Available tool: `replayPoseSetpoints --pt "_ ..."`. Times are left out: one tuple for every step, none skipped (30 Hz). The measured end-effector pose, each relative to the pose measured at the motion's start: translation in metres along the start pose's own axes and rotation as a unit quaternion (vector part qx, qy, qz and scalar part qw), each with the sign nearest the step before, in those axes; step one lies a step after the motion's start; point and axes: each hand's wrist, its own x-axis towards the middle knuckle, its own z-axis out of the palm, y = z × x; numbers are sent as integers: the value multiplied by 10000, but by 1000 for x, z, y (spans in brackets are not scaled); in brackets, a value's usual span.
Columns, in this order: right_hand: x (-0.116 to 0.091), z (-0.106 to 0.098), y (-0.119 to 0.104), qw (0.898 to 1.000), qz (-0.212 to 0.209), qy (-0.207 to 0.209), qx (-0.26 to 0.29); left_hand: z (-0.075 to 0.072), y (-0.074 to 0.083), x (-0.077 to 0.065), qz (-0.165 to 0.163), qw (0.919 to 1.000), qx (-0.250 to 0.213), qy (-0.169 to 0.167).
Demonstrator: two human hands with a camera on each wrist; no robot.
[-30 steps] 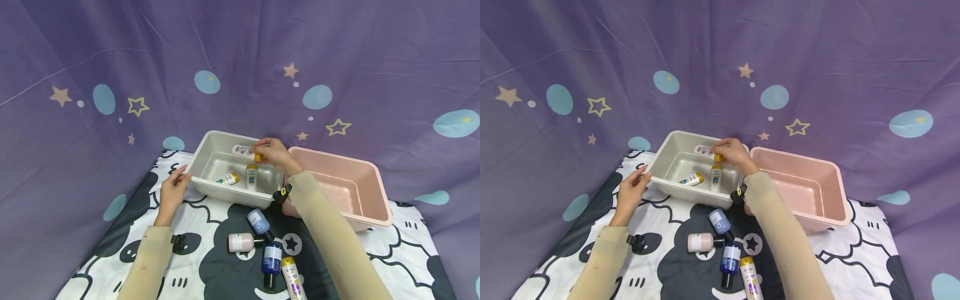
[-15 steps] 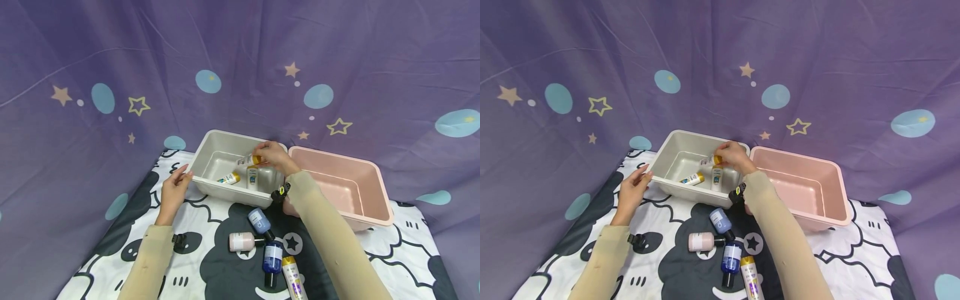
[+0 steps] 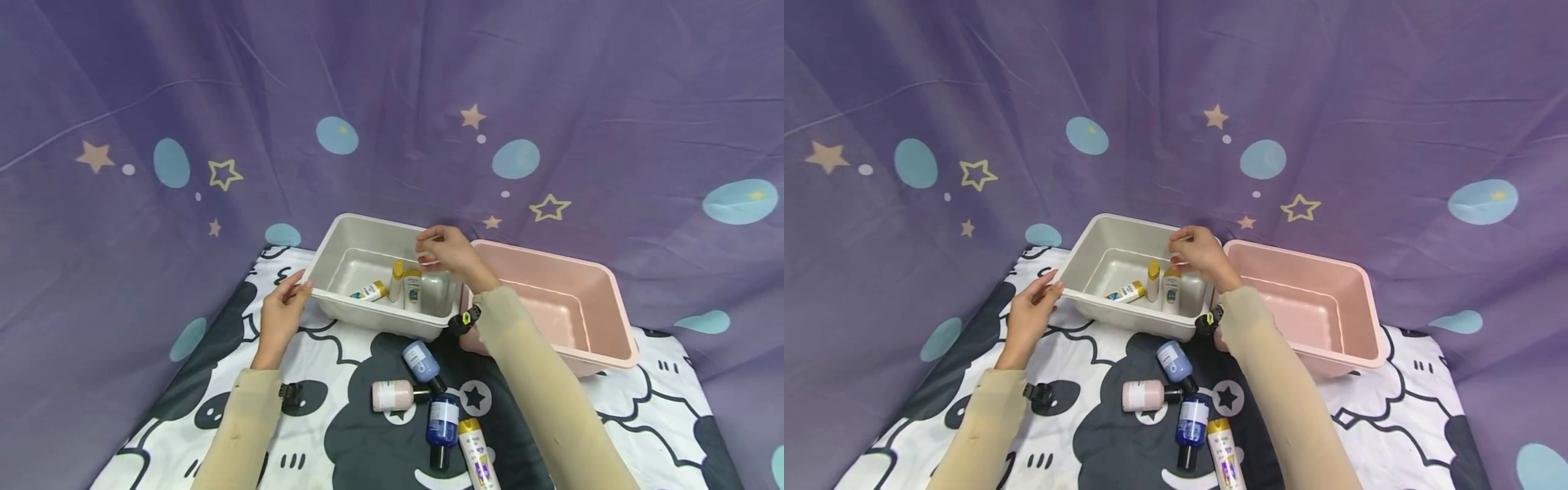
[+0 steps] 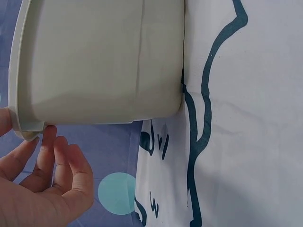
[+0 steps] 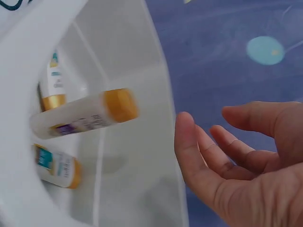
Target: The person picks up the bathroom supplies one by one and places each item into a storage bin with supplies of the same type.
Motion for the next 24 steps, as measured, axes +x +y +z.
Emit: replayPoseSetpoints --pt "-5 -2 -3 9999 -87 -10 -83 0 0 0 3 10000 -8 0" --pt "-10 -3 -6 9998 -170 -21 -119 0 0 0 9 10000 -6 -5" --pt "-16 -5 -9 9995 -267 -39 -134 0 0 0 20 10000 42 -16" --pt "-22 -7 -12 9991 -375 -60 -180 0 0 0 20 10000 48 -22" --pt "-29 -9 -14 9985 -489 -76 -212 0 0 0 21 10000 72 -25" --pt "-35 -11 -16 9979 -608 -88 -211 0 0 -1 17 10000 81 -33" --pt "-42 -13 -18 9970 -731 -96 -217 0 0 -1 6 9999 92 -42" --pt "-49 -15 -20 9961 -854 -98 -207 -1 0 -1 0 9999 98 -44" --pt "-55 -17 -22 9949 -980 -113 -219 -1 0 -1 -7 9999 99 -46" --pt "-62 -19 -23 9935 -1102 -133 -247 -1 0 -1 -24 10000 62 -42" --pt "-68 -20 -24 9924 -1199 -140 -248 -1 0 -2 -29 10000 58 -36" --pt "-75 -22 -24 9912 -1286 -137 -273 -1 0 -2 -32 10000 50 -32" --pt "-81 -24 -24 9901 -1362 -138 -317 -1 0 -2 -35 10000 42 -23" --pt "-87 -25 -24 9891 -1421 -128 -375 -1 0 -2 -29 10000 32 -16" --pt "-93 -27 -23 9881 -1479 -121 -405 -1 0 -2 -25 10000 29 -17" --pt "-99 -29 -23 9872 -1530 -98 -444 0 0 -2 -25 10000 22 -14" --pt "-105 -31 -22 9865 -1565 -57 -470 0 0 -2 -24 10000 24 -14" --pt "-110 -33 -21 9859 -1602 -20 -493 0 0 -2 -24 10000 17 -17" --pt "-115 -35 -19 9852 -1639 14 -496 0 -1 -2 -30 10000 41 -13" --pt "-120 -37 -18 9845 -1672 68 -522 1 0 -2 -40 10000 71 -10" --pt "-125 -40 -16 9839 -1702 110 -532 1 -1 -2 -49 9999 97 -6" --pt "-130 -42 -13 9832 -1734 156 -550 1 -1 -2 -64 9999 117 -7" --pt "-135 -44 -10 9826 -1760 198 -565 1 -1 -2 -77 9999 144 -11" --pt "-139 -45 -7 9820 -1785 219 -577 1 -1 -2 -82 9998 165 -19"
